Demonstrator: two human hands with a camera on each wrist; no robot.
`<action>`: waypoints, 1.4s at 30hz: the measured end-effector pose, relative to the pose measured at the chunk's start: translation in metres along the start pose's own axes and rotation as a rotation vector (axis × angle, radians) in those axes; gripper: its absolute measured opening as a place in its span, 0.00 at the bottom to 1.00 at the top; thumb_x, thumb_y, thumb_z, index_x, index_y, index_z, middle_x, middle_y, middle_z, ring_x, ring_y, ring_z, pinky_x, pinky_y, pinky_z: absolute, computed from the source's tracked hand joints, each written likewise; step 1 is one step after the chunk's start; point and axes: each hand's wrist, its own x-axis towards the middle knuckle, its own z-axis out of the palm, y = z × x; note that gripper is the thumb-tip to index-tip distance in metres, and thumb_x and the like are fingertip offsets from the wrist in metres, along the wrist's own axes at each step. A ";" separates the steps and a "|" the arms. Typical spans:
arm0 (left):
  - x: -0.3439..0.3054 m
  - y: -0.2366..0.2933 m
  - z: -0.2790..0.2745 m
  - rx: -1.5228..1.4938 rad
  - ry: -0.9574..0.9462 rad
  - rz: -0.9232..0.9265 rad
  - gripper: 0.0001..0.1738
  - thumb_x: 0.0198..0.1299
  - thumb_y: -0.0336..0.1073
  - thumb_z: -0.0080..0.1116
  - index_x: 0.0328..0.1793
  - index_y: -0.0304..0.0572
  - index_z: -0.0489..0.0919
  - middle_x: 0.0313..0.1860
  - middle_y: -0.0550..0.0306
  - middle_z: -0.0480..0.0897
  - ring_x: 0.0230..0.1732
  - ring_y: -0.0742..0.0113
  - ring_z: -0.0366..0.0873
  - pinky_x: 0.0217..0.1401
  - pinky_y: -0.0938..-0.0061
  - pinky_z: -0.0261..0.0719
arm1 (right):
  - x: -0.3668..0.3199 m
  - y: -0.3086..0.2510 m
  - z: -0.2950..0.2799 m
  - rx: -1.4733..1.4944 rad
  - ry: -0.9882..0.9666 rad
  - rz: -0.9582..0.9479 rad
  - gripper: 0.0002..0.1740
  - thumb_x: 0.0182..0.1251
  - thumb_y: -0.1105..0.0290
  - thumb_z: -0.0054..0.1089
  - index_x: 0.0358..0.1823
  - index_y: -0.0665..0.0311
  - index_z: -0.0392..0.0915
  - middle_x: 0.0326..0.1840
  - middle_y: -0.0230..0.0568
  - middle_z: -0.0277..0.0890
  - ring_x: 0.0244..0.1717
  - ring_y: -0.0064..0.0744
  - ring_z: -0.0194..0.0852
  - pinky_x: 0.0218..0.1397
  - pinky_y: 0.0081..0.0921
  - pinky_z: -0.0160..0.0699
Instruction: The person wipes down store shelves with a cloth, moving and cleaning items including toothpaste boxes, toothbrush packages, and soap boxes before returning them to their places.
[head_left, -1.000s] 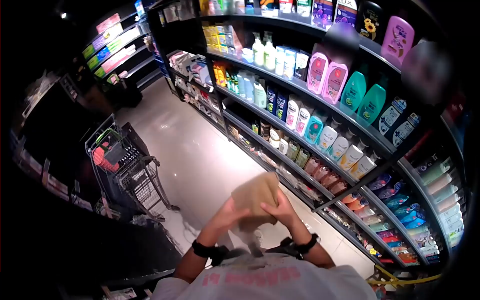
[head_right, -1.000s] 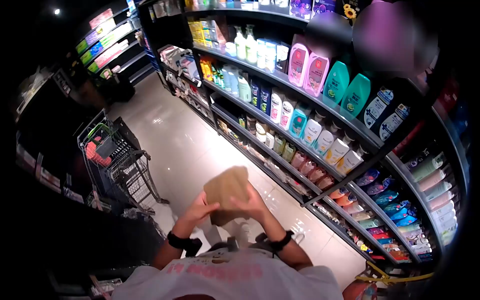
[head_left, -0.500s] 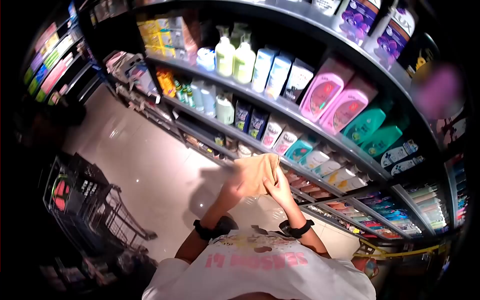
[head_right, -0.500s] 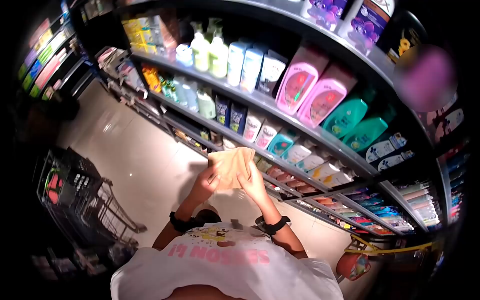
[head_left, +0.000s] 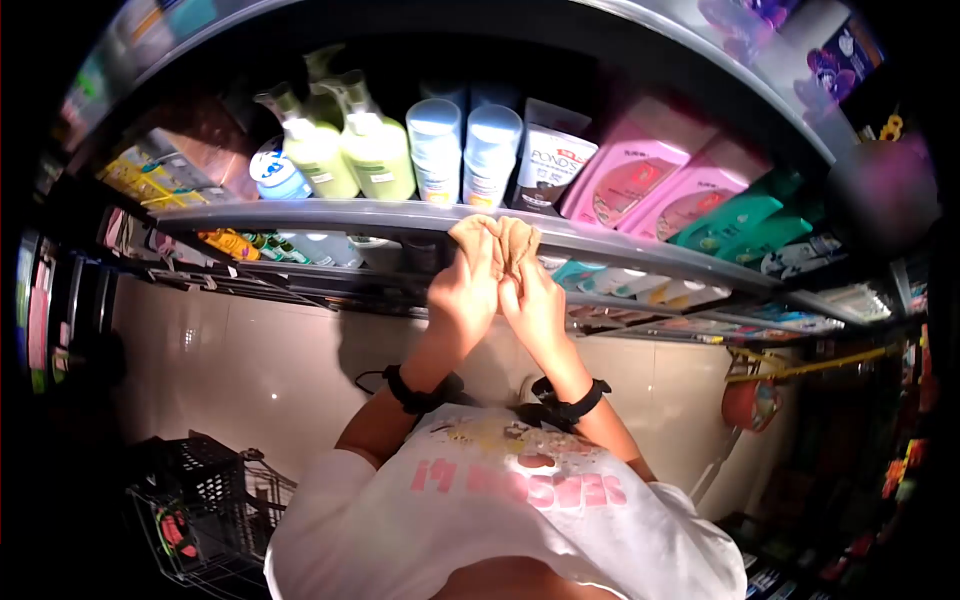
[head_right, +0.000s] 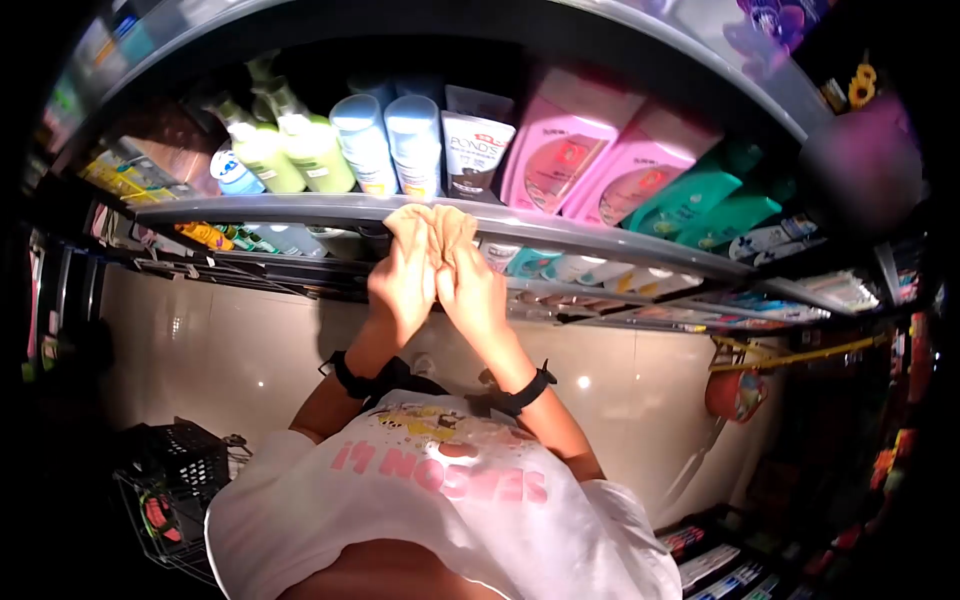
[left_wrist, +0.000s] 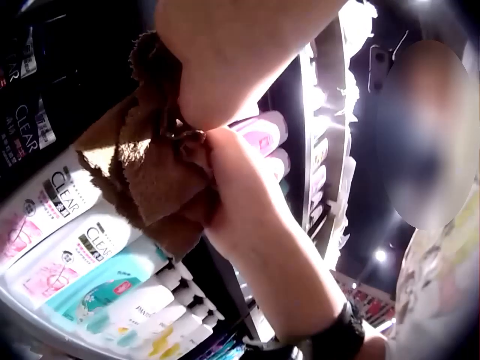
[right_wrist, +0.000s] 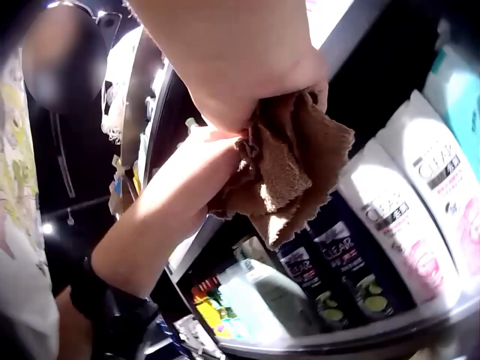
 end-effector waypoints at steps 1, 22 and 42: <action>0.004 0.000 -0.006 -0.052 -0.019 -0.007 0.26 0.52 0.31 0.52 0.60 0.34 0.68 0.42 0.35 0.74 0.26 0.47 0.77 0.28 0.64 0.76 | -0.001 0.000 0.002 -0.017 -0.035 0.031 0.14 0.52 0.70 0.51 0.41 0.66 0.70 0.31 0.50 0.74 0.25 0.53 0.73 0.26 0.41 0.73; 0.021 0.150 0.110 -0.070 -0.207 0.378 0.36 0.40 0.34 0.56 0.61 0.31 0.64 0.25 0.54 0.73 0.16 0.64 0.75 0.18 0.75 0.73 | -0.020 0.111 -0.156 0.005 0.269 0.274 0.14 0.49 0.73 0.51 0.38 0.70 0.75 0.19 0.47 0.72 0.18 0.21 0.65 0.23 0.25 0.68; -0.003 0.058 0.038 0.004 -0.108 -0.197 0.25 0.52 0.31 0.53 0.59 0.38 0.70 0.24 0.44 0.77 0.22 0.51 0.76 0.25 0.65 0.73 | 0.013 0.056 -0.080 -0.022 -0.273 -0.088 0.18 0.49 0.65 0.55 0.43 0.64 0.70 0.22 0.44 0.73 0.23 0.45 0.74 0.25 0.38 0.72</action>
